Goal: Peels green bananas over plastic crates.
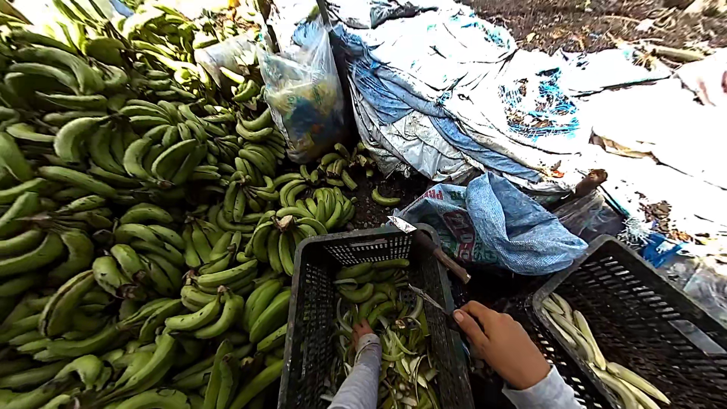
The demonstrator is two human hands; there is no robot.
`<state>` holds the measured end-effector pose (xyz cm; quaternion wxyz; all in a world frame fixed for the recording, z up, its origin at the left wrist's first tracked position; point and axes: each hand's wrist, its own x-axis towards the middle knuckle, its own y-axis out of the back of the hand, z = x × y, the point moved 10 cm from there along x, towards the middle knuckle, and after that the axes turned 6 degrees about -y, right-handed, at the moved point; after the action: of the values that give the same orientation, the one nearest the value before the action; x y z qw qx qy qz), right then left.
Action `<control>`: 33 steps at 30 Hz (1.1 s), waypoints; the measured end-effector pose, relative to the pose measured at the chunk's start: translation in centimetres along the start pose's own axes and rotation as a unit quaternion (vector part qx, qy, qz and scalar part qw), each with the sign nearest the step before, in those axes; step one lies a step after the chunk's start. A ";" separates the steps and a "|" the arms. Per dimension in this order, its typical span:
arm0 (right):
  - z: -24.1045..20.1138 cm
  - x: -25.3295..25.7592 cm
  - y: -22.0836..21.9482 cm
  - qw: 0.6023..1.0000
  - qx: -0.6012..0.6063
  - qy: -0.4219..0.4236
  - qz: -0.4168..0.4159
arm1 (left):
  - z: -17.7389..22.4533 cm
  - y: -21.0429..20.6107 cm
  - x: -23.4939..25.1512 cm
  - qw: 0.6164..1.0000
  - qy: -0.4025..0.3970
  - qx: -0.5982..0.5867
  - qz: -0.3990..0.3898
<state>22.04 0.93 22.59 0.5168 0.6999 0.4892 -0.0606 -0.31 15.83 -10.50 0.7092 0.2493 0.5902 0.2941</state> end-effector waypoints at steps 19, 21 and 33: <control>-1.1 0.0 0.1 0.995 0.081 0.038 0.043 | 4.9 12.4 -9.2 0.960 -0.254 -0.118 -0.003; -1.3 -0.7 0.2 0.989 0.132 0.050 0.053 | 5.8 18.0 -15.5 0.916 -0.391 -0.079 0.038; -0.3 -3.5 -8.0 0.973 0.182 0.103 0.096 | -0.5 12.1 -19.8 0.779 -0.236 -0.576 -0.073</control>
<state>14.15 -1.07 19.49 0.3310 0.8284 0.4511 -0.0256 -4.83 10.25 11.56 0.8569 -0.1880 0.1412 0.4588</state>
